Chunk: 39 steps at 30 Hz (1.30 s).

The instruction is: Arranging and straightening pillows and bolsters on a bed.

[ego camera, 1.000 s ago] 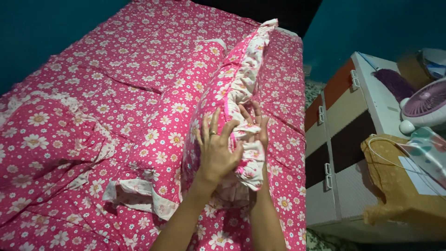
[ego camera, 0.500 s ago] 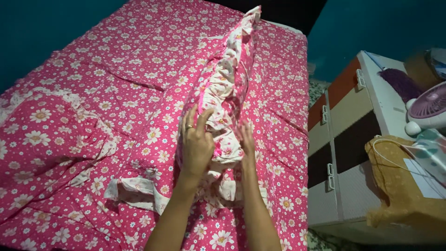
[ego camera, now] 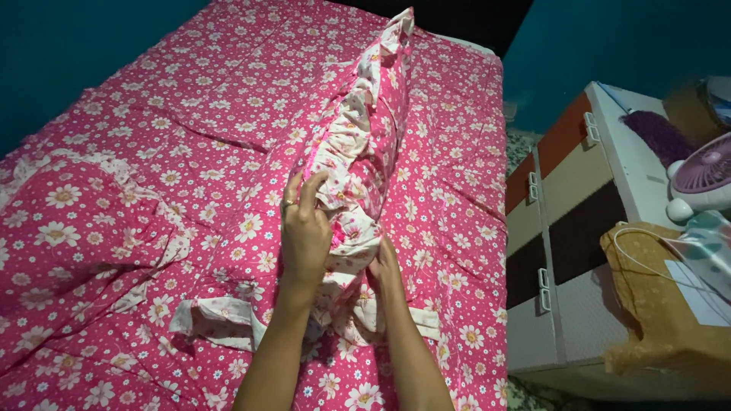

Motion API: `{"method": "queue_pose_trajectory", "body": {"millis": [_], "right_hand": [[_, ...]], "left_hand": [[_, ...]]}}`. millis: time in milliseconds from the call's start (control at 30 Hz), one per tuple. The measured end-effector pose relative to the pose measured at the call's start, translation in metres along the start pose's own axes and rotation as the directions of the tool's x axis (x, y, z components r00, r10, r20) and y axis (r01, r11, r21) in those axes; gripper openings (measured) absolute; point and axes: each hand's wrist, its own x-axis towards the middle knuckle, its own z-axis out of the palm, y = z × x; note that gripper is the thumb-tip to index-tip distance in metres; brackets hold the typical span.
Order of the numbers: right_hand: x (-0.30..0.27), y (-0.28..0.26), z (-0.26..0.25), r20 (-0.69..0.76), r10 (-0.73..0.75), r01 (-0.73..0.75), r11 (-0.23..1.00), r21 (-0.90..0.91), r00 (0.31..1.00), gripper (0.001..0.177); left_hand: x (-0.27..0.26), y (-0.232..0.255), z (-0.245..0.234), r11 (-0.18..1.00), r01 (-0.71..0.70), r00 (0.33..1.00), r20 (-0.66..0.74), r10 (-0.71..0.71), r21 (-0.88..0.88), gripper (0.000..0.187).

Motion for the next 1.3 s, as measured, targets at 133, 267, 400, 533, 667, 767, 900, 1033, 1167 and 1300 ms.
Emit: {"method": "queue_pose_trajectory", "body": {"millis": [133, 267, 400, 533, 667, 767, 900, 1033, 1167, 1300], "right_hand": [[0.020, 0.015, -0.023, -0.019, 0.068, -0.066, 0.991, 0.114, 0.997, 0.045], [0.014, 0.013, -0.004, -0.131, 0.205, -0.190, 0.975, 0.119, 0.970, 0.047], [0.010, 0.007, 0.030, -0.175, 0.274, -0.262, 0.961, 0.085, 0.946, 0.045], [0.005, 0.010, 0.046, -0.168, 0.309, -0.296, 0.950, 0.096, 0.936, 0.047], [0.003, 0.012, 0.047, -0.230, 0.349, -0.349, 0.936, 0.039, 0.909, 0.051], [0.021, 0.032, -0.012, -0.112, 0.329, -0.318, 0.942, 0.104, 0.938, 0.052], [0.019, 0.035, -0.012, -0.001, 0.242, -0.237, 0.948, 0.211, 0.970, 0.045], [-0.006, 0.012, 0.058, -0.145, 0.306, -0.280, 0.944, 0.177, 0.941, 0.048], [-0.008, 0.010, 0.063, -0.193, 0.341, -0.322, 0.938, 0.124, 0.920, 0.055], [-0.012, 0.008, 0.073, -0.215, 0.336, -0.325, 0.942, 0.085, 0.917, 0.058]], "left_hand": [[0.004, -0.008, 0.004, 0.992, -0.111, 0.988, -0.103, 0.117, 0.066, 0.063], [0.008, -0.009, 0.000, 1.000, -0.002, 0.999, -0.035, 0.001, -0.018, 0.062], [0.007, -0.010, -0.005, 0.989, -0.147, 0.983, -0.113, 0.143, -0.025, 0.063], [0.008, -0.013, -0.006, 0.996, -0.079, 0.994, -0.082, 0.075, -0.052, 0.063], [0.008, -0.030, -0.004, 0.983, -0.179, 0.966, -0.182, 0.184, 0.046, 0.061], [0.010, -0.038, -0.008, 0.991, -0.133, 0.974, -0.184, 0.135, 0.020, 0.063], [0.017, -0.056, -0.011, 0.995, 0.095, 0.991, -0.099, -0.094, 0.010, 0.066], [0.019, -0.078, -0.014, 0.998, 0.025, 0.987, -0.159, -0.015, 0.065, 0.067], [0.016, -0.068, -0.029, 0.994, 0.020, 0.995, -0.102, -0.009, 0.106, 0.049], [0.025, -0.078, -0.026, 0.944, -0.020, 0.999, -0.017, 0.027, 0.330, 0.040]]}}
